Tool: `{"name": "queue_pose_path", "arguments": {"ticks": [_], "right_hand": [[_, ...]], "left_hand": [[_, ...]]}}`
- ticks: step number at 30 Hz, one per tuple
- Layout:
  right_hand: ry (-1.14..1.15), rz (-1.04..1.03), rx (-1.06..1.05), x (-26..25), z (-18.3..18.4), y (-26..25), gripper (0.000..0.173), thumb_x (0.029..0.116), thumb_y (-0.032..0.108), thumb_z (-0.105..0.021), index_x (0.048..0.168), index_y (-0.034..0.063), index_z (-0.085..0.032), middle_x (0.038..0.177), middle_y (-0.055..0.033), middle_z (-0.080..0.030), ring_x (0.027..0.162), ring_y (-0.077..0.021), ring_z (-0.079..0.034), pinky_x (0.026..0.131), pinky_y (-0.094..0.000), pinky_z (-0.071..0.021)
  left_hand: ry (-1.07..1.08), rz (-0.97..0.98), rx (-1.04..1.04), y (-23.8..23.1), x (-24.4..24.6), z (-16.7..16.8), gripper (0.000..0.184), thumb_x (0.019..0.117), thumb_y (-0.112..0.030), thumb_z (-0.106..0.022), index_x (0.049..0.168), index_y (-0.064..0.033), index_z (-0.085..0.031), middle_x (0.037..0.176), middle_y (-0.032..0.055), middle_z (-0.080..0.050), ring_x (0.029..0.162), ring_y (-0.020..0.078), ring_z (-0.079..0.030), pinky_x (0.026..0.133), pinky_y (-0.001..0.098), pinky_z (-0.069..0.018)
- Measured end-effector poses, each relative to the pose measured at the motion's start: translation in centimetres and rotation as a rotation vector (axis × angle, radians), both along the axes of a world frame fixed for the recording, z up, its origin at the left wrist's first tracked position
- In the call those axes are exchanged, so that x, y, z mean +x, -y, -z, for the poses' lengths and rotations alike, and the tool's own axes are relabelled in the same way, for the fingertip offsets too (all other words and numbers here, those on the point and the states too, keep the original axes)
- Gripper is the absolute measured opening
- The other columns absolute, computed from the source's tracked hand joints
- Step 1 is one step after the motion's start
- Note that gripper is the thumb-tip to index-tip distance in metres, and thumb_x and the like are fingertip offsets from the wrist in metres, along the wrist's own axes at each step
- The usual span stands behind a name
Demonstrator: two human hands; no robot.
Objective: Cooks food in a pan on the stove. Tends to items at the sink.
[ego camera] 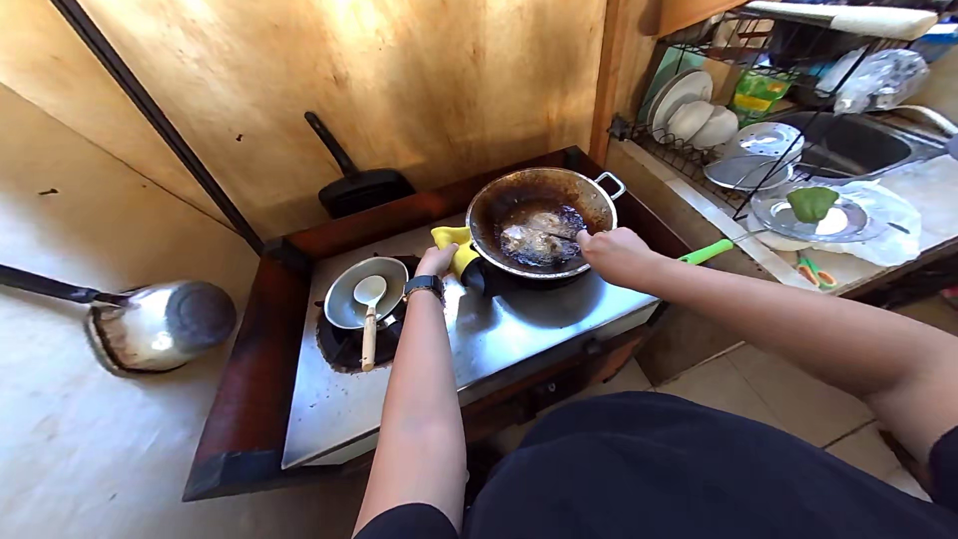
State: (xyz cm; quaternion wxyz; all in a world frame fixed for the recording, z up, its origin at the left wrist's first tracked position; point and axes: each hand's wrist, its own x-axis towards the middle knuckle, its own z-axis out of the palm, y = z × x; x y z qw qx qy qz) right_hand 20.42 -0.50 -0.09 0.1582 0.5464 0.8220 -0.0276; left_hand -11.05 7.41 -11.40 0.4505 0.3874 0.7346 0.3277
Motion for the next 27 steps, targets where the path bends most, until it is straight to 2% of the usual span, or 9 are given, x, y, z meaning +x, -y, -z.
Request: {"name": "queue_pose_path", "arguments": {"ticks": [3, 8, 12, 19, 27], "right_hand": [[0.008, -0.048, 0.032, 0.9, -0.4, -0.2, 0.018, 0.1043, 0.003, -0.046, 0.119, -0.0037, -0.055, 0.093, -0.0226, -0.067, 0.092, -0.0420, -0.070, 0.076, -0.0543, -0.0537], [-0.033, -0.043, -0.012, 0.4, 0.9, -0.8, 0.024, 0.1059, 0.001, -0.041, 0.126, -0.0057, -0.052, 0.100, -0.0263, -0.067, 0.098, -0.0450, -0.069, 0.081, -0.0568, -0.0531], [-0.024, -0.036, 0.009, 1.1, 0.6, -1.1, 0.022, 0.1052, 0.005, -0.047, 0.124, -0.0055, -0.053, 0.098, -0.0252, -0.067, 0.097, -0.0436, -0.069, 0.080, -0.0556, -0.0531], [-0.043, 0.019, 0.017, 0.0, 0.9, -0.5, 0.022, 0.1051, -0.001, -0.041, 0.123, -0.0073, -0.052, 0.102, -0.0267, -0.066, 0.099, -0.0443, -0.069, 0.080, -0.0556, -0.0538], [-0.061, 0.017, 0.036, 1.9, 0.4, -1.2, 0.024, 0.1047, 0.011, -0.052, 0.124, -0.0045, -0.053, 0.098, -0.0248, -0.067, 0.096, -0.0430, -0.070, 0.079, -0.0553, -0.0537]], "left_hand": [[0.001, 0.001, 0.000, 0.0, -0.1, 0.0, 0.050, 0.1086, -0.033, -0.049, 0.139, 0.0061, -0.051, 0.134, 0.0276, -0.058, 0.123, 0.0351, -0.059, 0.106, 0.0497, -0.0464], [-0.003, 0.025, -0.005, -0.2, -0.4, 0.1, 0.050, 0.1082, -0.033, -0.050, 0.138, 0.0064, -0.051, 0.133, 0.0276, -0.058, 0.122, 0.0351, -0.059, 0.105, 0.0501, -0.0471], [0.005, 0.022, 0.001, -0.1, -0.2, 0.0, 0.049, 0.1086, -0.032, -0.050, 0.138, 0.0071, -0.051, 0.133, 0.0277, -0.058, 0.122, 0.0347, -0.059, 0.105, 0.0495, -0.0466], [-0.011, 0.025, 0.000, 0.1, -0.3, -0.1, 0.050, 0.1083, -0.032, -0.050, 0.139, 0.0083, -0.050, 0.134, 0.0286, -0.057, 0.123, 0.0357, -0.058, 0.106, 0.0506, -0.0457], [-0.013, 0.008, 0.004, 0.3, 0.1, -0.5, 0.049, 0.1086, -0.032, -0.050, 0.138, 0.0068, -0.051, 0.132, 0.0276, -0.059, 0.121, 0.0350, -0.059, 0.105, 0.0507, -0.0462]]}}
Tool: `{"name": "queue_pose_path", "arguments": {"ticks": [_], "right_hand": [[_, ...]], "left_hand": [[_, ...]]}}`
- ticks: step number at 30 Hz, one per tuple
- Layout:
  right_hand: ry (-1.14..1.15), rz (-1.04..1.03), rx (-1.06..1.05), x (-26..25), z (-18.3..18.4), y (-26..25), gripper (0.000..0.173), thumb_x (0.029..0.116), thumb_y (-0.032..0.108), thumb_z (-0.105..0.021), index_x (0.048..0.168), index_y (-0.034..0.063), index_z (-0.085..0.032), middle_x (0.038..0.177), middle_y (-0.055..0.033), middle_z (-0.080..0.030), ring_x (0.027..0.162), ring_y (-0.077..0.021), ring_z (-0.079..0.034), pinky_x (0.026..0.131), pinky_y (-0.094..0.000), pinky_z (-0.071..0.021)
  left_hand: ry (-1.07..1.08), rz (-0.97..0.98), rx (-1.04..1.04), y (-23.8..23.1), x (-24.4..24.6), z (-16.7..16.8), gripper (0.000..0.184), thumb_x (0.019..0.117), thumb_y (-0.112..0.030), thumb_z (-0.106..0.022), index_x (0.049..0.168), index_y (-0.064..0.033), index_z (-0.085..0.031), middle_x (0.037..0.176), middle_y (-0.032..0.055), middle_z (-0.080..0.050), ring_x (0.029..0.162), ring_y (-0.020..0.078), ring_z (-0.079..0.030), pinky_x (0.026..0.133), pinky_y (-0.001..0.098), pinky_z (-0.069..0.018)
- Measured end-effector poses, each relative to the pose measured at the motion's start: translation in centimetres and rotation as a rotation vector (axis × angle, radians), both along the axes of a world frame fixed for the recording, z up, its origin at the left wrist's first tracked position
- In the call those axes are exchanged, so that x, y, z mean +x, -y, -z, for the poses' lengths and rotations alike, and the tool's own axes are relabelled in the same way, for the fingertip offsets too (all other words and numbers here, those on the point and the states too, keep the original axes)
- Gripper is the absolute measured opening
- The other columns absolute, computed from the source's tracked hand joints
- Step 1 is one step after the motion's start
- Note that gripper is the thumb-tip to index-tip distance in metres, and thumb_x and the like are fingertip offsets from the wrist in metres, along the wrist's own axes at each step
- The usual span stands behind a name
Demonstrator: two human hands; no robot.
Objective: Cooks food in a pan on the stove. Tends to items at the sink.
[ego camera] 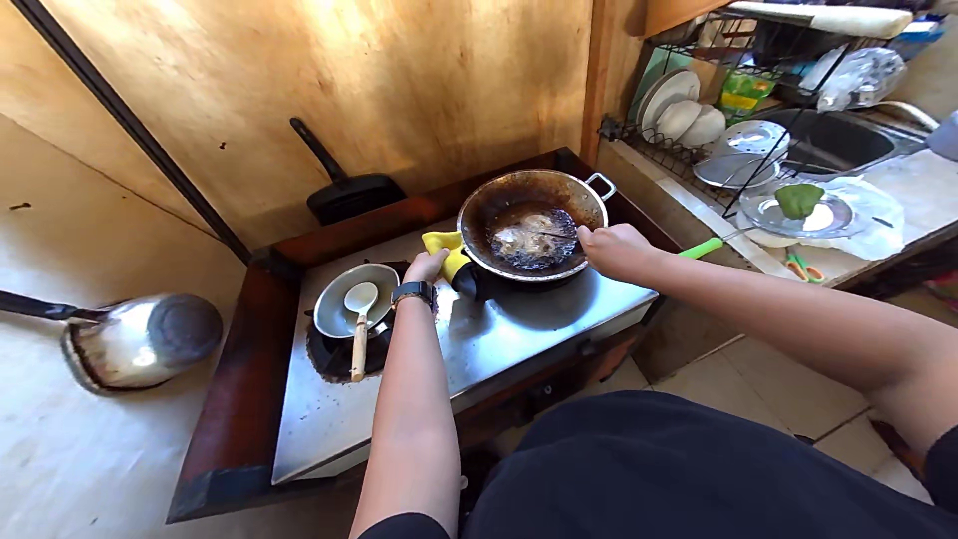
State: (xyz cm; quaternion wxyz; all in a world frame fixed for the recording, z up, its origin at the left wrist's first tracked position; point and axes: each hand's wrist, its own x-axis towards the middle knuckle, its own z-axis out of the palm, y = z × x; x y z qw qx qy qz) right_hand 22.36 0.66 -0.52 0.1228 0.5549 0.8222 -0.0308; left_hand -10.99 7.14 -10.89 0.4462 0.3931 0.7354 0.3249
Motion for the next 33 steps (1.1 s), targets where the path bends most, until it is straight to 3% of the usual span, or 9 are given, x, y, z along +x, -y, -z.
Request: {"name": "queue_pose_path", "arguments": {"ticks": [7, 16, 24, 30, 33], "right_hand": [[0.015, -0.072, -0.030, 1.3, -0.7, -0.8, 0.027, 0.1042, 0.013, -0.055, 0.124, -0.0043, -0.053, 0.098, -0.0252, -0.066, 0.097, -0.0442, -0.069, 0.080, -0.0563, -0.0524], [0.138, -0.256, 0.038, 5.4, -2.2, -2.1, 0.024, 0.1043, 0.017, -0.056, 0.120, -0.0006, -0.057, 0.090, -0.0206, -0.066, 0.086, -0.0406, -0.069, 0.071, -0.0535, -0.0523], [0.105, -0.273, 0.098, 9.0, -4.3, -4.1, 0.030, 0.1011, 0.024, -0.064, 0.121, 0.0031, -0.058, 0.090, -0.0177, -0.067, 0.085, -0.0382, -0.069, 0.071, -0.0528, -0.0527], [0.006, -0.369, 0.227, 13.5, -4.2, -5.2, 0.032, 0.0977, 0.027, -0.070, 0.115, 0.0027, -0.060, 0.081, -0.0162, -0.065, 0.074, -0.0367, -0.069, 0.063, -0.0515, -0.0530], [-0.049, -0.407, 0.284, 15.3, -3.2, -5.7, 0.031, 0.0983, 0.030, -0.069, 0.111, 0.0032, -0.061, 0.078, -0.0150, -0.065, 0.070, -0.0354, -0.069, 0.059, -0.0504, -0.0530]], "left_hand": [[0.001, 0.006, -0.013, -0.1, -0.1, 0.2, 0.050, 0.1090, -0.033, -0.049, 0.138, 0.0079, -0.051, 0.132, 0.0284, -0.058, 0.120, 0.0352, -0.059, 0.104, 0.0504, -0.0463], [0.044, -0.090, -0.008, 0.7, -0.1, 0.6, 0.057, 0.1104, -0.039, -0.043, 0.141, 0.0082, -0.047, 0.137, 0.0288, -0.055, 0.126, 0.0357, -0.058, 0.107, 0.0496, -0.0465], [-0.045, -0.247, 0.137, 5.3, -0.4, -2.3, 0.059, 0.1093, -0.044, -0.044, 0.138, 0.0076, -0.051, 0.133, 0.0290, -0.058, 0.124, 0.0380, -0.059, 0.106, 0.0550, -0.0462], [-0.049, -0.407, 0.383, 11.1, 2.4, -6.1, 0.054, 0.1075, -0.045, -0.047, 0.134, 0.0010, -0.057, 0.123, 0.0207, -0.065, 0.113, 0.0281, -0.065, 0.100, 0.0514, -0.0504], [-0.029, -0.486, 0.503, 14.5, 5.0, -7.7, 0.048, 0.1067, -0.044, -0.050, 0.133, -0.0045, -0.058, 0.116, 0.0121, -0.068, 0.104, 0.0177, -0.067, 0.094, 0.0426, -0.0539]]}}
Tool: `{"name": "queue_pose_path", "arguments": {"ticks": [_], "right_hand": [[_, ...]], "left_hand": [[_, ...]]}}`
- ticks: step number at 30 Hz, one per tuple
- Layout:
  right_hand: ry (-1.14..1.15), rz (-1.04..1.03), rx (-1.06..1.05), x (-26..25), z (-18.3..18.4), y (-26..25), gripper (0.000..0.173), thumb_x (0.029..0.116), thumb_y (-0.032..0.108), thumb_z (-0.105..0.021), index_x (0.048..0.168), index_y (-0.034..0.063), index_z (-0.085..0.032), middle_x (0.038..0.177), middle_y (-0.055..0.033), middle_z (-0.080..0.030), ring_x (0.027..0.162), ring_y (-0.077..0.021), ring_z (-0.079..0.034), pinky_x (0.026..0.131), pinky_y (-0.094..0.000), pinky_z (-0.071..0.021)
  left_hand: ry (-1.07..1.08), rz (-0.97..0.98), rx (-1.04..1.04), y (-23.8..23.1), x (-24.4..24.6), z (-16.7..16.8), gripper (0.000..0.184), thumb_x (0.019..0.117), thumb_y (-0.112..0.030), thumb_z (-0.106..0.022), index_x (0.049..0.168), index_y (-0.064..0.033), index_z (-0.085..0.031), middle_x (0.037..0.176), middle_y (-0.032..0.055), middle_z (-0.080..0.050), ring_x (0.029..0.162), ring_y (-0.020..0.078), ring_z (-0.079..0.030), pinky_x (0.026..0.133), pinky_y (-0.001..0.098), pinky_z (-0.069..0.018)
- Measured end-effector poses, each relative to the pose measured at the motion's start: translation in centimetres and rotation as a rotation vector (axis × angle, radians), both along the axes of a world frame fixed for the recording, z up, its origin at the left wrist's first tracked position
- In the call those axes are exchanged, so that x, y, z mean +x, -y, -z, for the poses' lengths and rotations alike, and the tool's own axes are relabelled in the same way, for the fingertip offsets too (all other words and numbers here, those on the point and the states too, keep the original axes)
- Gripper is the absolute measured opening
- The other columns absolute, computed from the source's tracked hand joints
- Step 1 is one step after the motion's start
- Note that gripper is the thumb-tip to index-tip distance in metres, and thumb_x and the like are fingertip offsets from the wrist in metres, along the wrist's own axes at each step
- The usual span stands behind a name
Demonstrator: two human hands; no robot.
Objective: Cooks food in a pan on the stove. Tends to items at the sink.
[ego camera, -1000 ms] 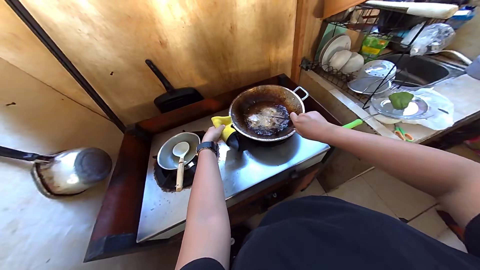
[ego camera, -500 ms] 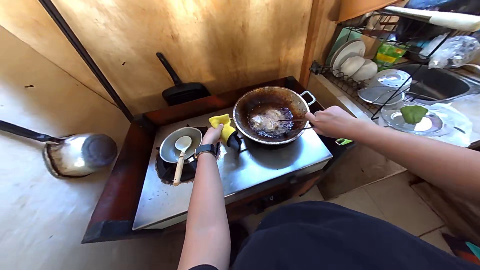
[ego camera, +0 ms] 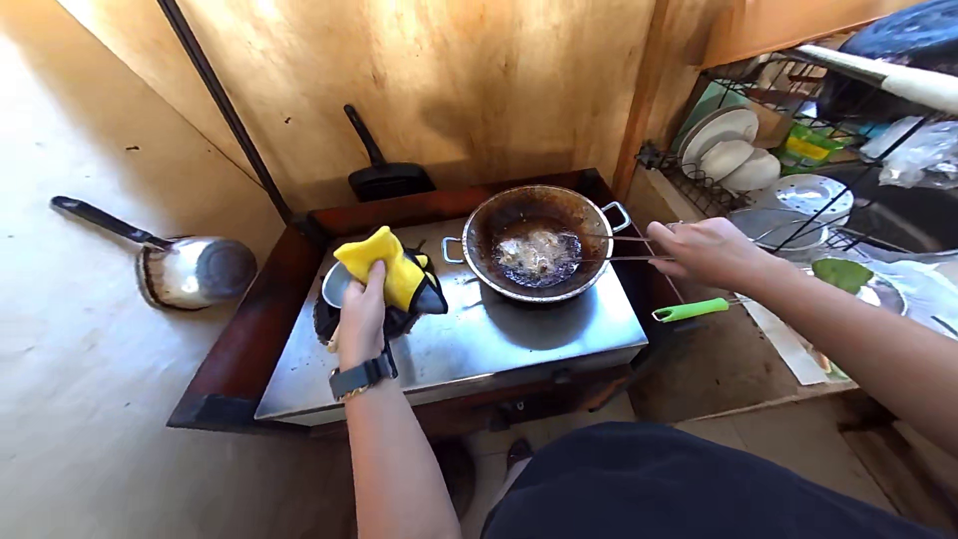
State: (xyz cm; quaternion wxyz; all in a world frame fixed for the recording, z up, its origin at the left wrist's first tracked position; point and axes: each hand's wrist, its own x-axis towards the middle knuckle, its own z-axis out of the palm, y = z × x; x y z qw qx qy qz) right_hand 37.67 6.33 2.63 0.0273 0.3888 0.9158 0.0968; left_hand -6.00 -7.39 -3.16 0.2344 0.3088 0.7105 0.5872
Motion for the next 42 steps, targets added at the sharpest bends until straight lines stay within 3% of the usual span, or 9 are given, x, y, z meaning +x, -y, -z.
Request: {"name": "queue_pose_path", "arguments": {"ticks": [7, 11, 19, 28, 31, 37, 42], "right_hand": [[-0.010, 0.244, -0.245, -1.0, 1.1, -0.7, 0.044, 0.1073, 0.040, -0.052, 0.123, -0.0012, -0.057, 0.096, -0.0233, -0.068, 0.095, -0.0431, -0.069, 0.080, -0.0578, -0.0520], [-0.089, 0.259, -0.291, -1.7, 2.1, -1.1, 0.046, 0.1078, 0.038, -0.052, 0.128, -0.0031, -0.055, 0.102, -0.0259, -0.068, 0.101, -0.0448, -0.068, 0.085, -0.0584, -0.0518], [-0.172, 0.323, -0.360, -1.7, 2.7, 0.1, 0.046, 0.1072, 0.038, -0.054, 0.129, -0.0031, -0.054, 0.106, -0.0272, -0.067, 0.106, -0.0451, -0.067, 0.088, -0.0599, -0.0508], [-0.240, 0.378, -0.243, 0.1, 2.2, 2.2, 0.043, 0.1073, 0.036, -0.054, 0.130, -0.0013, -0.055, 0.108, -0.0273, -0.067, 0.102, -0.0460, -0.068, 0.084, -0.0602, -0.0517], [-0.291, 0.398, -0.199, 0.1, 1.8, 3.7, 0.045, 0.1062, 0.035, -0.057, 0.130, -0.0028, -0.056, 0.116, -0.0293, -0.065, 0.102, -0.0471, -0.067, 0.082, -0.0610, -0.0522], [-0.324, 0.489, -0.231, -0.9, 2.6, 7.8, 0.056, 0.1090, 0.044, -0.046, 0.132, -0.0056, -0.055, 0.122, -0.0313, -0.064, 0.113, -0.0485, -0.064, 0.091, -0.0638, -0.0487], [-0.401, 0.554, -0.252, -1.3, 3.3, 10.2, 0.059, 0.1090, 0.048, -0.043, 0.134, -0.0039, -0.056, 0.119, -0.0314, -0.065, 0.117, -0.0479, -0.063, 0.095, -0.0626, -0.0473]], "left_hand": [[0.082, -0.172, 0.153, 7.0, 6.2, -0.5, 0.038, 0.1107, -0.027, -0.043, 0.135, 0.0012, -0.051, 0.111, 0.0047, -0.066, 0.098, 0.0042, -0.066, 0.087, 0.0258, -0.0563], [0.103, -0.209, 0.130, 10.0, 8.6, 0.5, 0.033, 0.1113, -0.026, -0.040, 0.129, -0.0008, -0.053, 0.101, -0.0022, -0.067, 0.087, -0.0015, -0.067, 0.078, 0.0196, -0.0572], [0.178, -0.226, 0.095, 14.0, 10.9, 2.6, 0.038, 0.1116, -0.027, -0.037, 0.135, 0.0001, -0.049, 0.111, 0.0014, -0.065, 0.098, 0.0007, -0.066, 0.088, 0.0234, -0.0567], [0.216, -0.120, 0.046, 16.9, 12.0, 3.4, 0.036, 0.1108, -0.024, -0.038, 0.134, 0.0015, -0.049, 0.109, 0.0016, -0.066, 0.097, -0.0018, -0.065, 0.089, 0.0205, -0.0553], [0.251, -0.111, 0.043, 18.8, 12.2, 3.6, 0.037, 0.1109, -0.025, -0.038, 0.135, 0.0017, -0.049, 0.109, 0.0027, -0.067, 0.097, -0.0001, -0.066, 0.089, 0.0219, -0.0561], [0.300, -0.129, 0.059, 23.0, 11.8, 5.8, 0.041, 0.1114, -0.028, -0.034, 0.136, 0.0010, -0.049, 0.107, 0.0018, -0.067, 0.095, -0.0003, -0.067, 0.087, 0.0233, -0.0573], [0.354, -0.115, 0.038, 24.9, 12.5, 6.8, 0.045, 0.1118, -0.031, -0.033, 0.140, 0.0001, -0.048, 0.115, 0.0064, -0.067, 0.101, 0.0051, -0.067, 0.089, 0.0275, -0.0574]]}}
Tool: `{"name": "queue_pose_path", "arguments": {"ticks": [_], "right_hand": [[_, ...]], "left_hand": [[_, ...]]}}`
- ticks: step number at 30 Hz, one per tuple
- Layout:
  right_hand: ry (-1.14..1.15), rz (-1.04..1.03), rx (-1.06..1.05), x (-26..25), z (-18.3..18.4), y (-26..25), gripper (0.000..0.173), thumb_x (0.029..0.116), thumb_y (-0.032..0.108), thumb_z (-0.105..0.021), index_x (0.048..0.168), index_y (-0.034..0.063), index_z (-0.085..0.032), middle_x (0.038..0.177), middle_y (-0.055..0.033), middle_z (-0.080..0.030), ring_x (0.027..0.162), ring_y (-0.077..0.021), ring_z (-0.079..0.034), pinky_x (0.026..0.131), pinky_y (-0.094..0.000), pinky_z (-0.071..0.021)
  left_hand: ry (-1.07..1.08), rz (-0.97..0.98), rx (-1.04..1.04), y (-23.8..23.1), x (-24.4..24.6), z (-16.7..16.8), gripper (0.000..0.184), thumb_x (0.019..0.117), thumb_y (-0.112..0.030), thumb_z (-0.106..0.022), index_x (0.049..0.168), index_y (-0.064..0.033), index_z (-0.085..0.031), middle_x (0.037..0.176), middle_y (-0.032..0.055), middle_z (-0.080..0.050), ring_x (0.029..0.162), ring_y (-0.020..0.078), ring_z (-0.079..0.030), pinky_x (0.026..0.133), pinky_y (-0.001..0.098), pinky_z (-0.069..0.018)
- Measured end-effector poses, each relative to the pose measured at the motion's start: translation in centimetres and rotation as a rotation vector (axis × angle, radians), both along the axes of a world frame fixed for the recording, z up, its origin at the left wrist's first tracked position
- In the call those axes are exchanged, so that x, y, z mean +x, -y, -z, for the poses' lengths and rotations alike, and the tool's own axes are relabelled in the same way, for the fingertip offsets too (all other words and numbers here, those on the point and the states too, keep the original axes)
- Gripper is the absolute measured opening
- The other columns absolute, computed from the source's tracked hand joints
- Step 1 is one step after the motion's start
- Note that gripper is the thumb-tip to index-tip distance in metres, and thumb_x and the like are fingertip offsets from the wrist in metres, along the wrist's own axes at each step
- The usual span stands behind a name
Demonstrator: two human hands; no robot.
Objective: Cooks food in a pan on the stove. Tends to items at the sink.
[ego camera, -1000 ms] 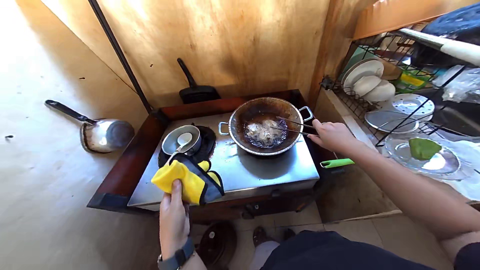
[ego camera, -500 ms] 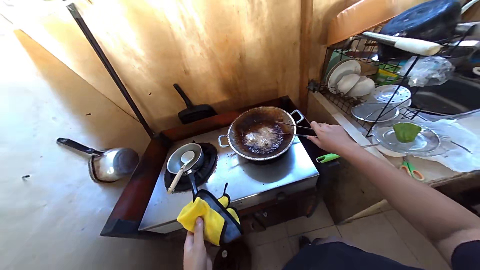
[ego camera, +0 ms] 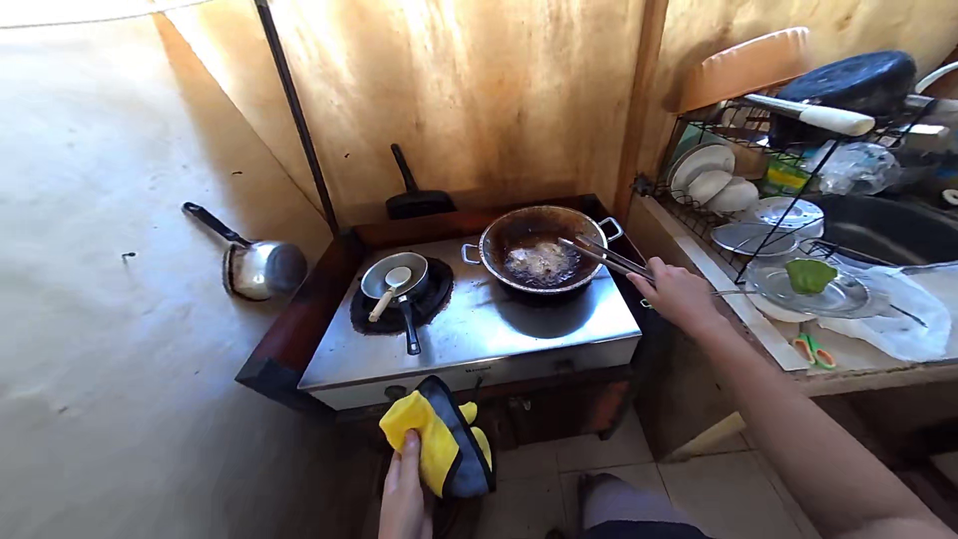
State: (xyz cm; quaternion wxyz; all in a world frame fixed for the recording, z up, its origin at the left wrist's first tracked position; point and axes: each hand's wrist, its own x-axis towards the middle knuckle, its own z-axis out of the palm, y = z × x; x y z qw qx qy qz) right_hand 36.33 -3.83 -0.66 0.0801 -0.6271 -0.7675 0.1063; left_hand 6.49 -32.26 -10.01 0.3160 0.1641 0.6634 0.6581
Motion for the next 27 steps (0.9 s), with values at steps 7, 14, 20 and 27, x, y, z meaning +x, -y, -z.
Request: {"name": "queue_pose_path", "arguments": {"ticks": [7, 14, 20, 27], "right_hand": [[-0.060, 0.040, 0.019, 0.8, 0.6, 1.5, 0.058, 0.1083, 0.048, -0.046, 0.131, -0.0040, -0.058, 0.116, -0.0308, -0.067, 0.115, -0.0482, -0.064, 0.094, -0.0640, -0.0470], [-0.065, 0.037, 0.041, 1.3, 0.8, 1.5, 0.057, 0.1079, 0.048, -0.047, 0.129, -0.0036, -0.059, 0.113, -0.0303, -0.068, 0.111, -0.0478, -0.065, 0.091, -0.0629, -0.0481], [-0.082, 0.027, 0.056, 1.5, 0.6, 0.8, 0.055, 0.1077, 0.046, -0.049, 0.131, -0.0033, -0.059, 0.114, -0.0302, -0.067, 0.112, -0.0470, -0.065, 0.092, -0.0626, -0.0478], [-0.090, -0.018, 0.051, 2.1, 0.6, -1.8, 0.057, 0.1074, 0.046, -0.050, 0.133, -0.0037, -0.057, 0.114, -0.0308, -0.067, 0.110, -0.0481, -0.065, 0.090, -0.0637, -0.0483]], "left_hand": [[-0.022, 0.062, 0.002, 0.6, -0.4, -0.8, 0.047, 0.1115, -0.034, -0.034, 0.141, -0.0010, -0.049, 0.117, 0.0088, -0.068, 0.103, 0.0094, -0.068, 0.088, 0.0305, -0.0585], [0.066, 0.069, 0.008, 0.0, 0.4, -1.0, 0.041, 0.1109, -0.025, -0.032, 0.142, -0.0009, -0.047, 0.124, 0.0122, -0.063, 0.109, 0.0137, -0.064, 0.093, 0.0347, -0.0554], [0.047, 0.250, 0.001, -5.4, 1.1, -1.1, 0.040, 0.1103, -0.020, -0.039, 0.144, 0.0015, -0.044, 0.125, 0.0160, -0.064, 0.110, 0.0177, -0.066, 0.094, 0.0364, -0.0558], [0.069, 0.189, -0.073, -17.8, 2.4, -0.6, 0.048, 0.1132, -0.030, -0.035, 0.141, 0.0066, -0.047, 0.131, 0.0267, -0.059, 0.118, 0.0315, -0.061, 0.100, 0.0472, -0.0502]]}}
